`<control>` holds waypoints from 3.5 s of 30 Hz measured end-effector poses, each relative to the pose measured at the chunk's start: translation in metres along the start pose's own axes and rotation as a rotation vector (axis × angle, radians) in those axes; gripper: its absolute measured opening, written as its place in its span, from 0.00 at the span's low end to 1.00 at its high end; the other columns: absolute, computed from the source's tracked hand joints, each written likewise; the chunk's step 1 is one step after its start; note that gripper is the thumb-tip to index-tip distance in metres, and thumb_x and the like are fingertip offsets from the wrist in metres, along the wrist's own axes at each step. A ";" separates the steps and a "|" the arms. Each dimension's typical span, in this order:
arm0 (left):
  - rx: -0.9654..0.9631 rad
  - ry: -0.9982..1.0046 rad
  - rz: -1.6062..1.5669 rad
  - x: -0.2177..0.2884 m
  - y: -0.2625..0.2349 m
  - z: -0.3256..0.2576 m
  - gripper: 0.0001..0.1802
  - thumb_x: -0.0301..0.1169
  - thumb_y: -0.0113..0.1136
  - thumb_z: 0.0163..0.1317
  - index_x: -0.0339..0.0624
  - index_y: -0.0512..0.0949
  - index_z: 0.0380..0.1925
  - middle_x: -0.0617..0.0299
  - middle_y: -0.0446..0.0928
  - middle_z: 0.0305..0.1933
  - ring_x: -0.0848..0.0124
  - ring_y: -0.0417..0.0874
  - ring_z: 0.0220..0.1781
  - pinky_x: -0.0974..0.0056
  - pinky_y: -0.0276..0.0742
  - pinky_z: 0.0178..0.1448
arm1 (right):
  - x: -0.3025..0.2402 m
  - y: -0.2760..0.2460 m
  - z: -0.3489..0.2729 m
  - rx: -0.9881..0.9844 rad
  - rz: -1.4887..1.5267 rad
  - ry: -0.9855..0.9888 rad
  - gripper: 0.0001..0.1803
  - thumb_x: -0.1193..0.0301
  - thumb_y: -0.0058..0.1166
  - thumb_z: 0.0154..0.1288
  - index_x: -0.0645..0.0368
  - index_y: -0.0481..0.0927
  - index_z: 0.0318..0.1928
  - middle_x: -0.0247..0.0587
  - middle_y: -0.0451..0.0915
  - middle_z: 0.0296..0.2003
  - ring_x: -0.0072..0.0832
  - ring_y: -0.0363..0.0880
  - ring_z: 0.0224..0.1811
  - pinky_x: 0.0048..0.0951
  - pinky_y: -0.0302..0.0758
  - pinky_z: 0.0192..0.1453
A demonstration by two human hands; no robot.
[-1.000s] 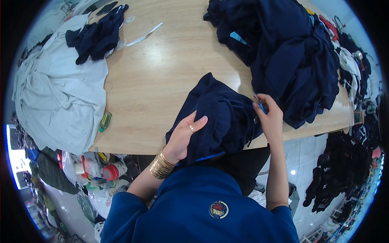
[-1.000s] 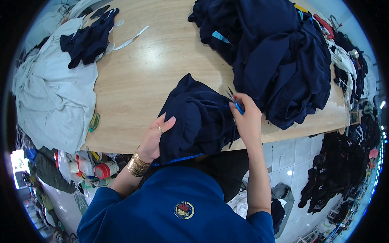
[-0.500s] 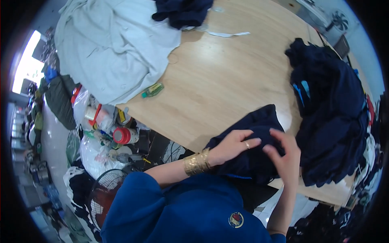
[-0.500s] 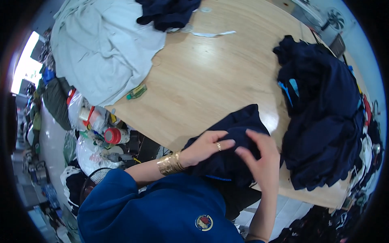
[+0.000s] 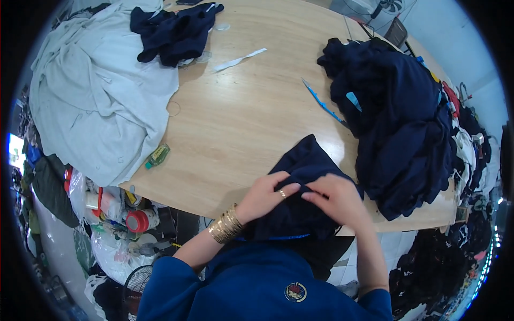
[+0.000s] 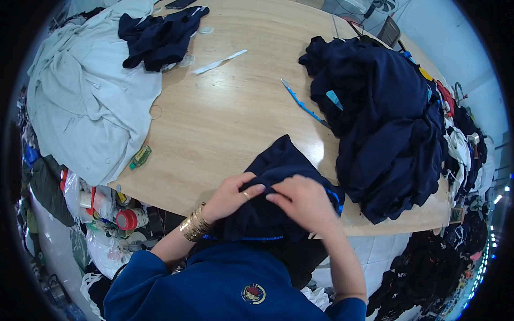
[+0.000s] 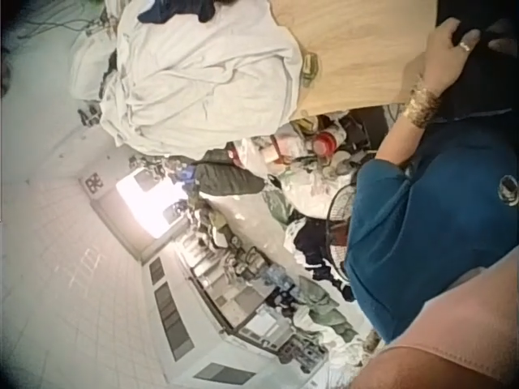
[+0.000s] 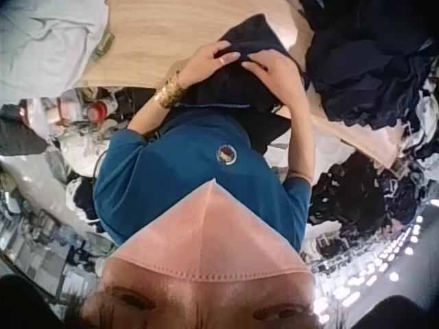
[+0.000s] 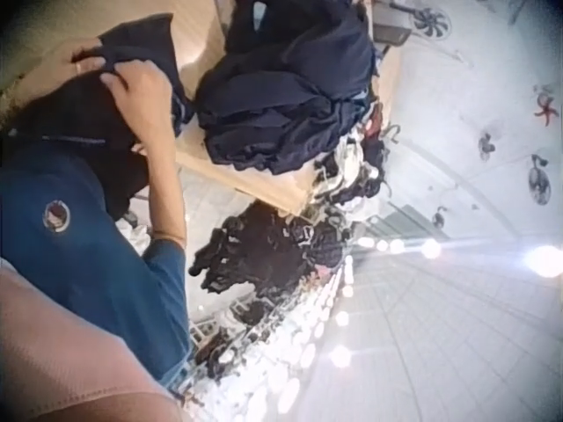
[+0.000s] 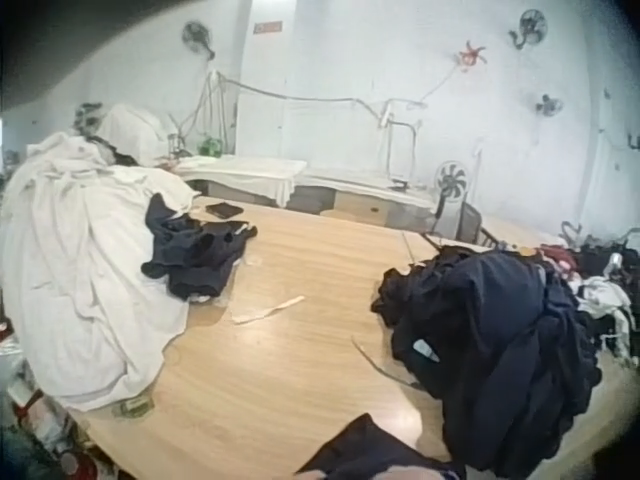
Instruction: Trimming excess threads from blue garments using a thread nipper in a textile factory.
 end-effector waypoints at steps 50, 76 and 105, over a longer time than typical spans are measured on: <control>0.441 0.238 0.006 0.040 -0.070 -0.009 0.12 0.27 0.54 0.64 0.38 0.77 0.47 0.54 0.82 0.41 0.68 0.85 0.39 0.69 0.80 0.41 | -0.022 0.017 0.053 0.209 0.358 0.105 0.09 0.72 0.57 0.61 0.65 0.76 0.38 0.42 0.78 0.26 0.28 0.80 0.26 0.24 0.74 0.31; -0.063 0.214 0.360 0.054 -0.035 -0.013 0.29 0.35 0.51 0.65 0.45 0.56 0.65 0.52 0.81 0.35 0.58 0.84 0.38 0.59 0.78 0.42 | -0.020 0.039 0.036 -0.291 0.598 0.138 0.14 0.65 0.45 0.70 0.60 0.79 0.47 0.37 0.76 0.25 0.20 0.74 0.24 0.22 0.71 0.30; 0.305 0.168 0.286 -0.029 -0.169 0.135 0.15 0.35 0.58 0.58 0.41 0.77 0.44 0.56 0.81 0.36 0.67 0.81 0.39 0.62 0.75 0.46 | 0.223 -0.017 0.068 0.020 -0.902 0.365 0.15 0.68 0.48 0.60 0.68 0.79 0.25 0.55 0.78 0.23 0.49 0.80 0.31 0.45 0.76 0.33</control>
Point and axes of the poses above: each hand's wrist, its own z-axis towards the middle knuckle, its own y-axis out of the palm, x = y × z, the point moved 10 cm from there along z, towards the middle knuckle
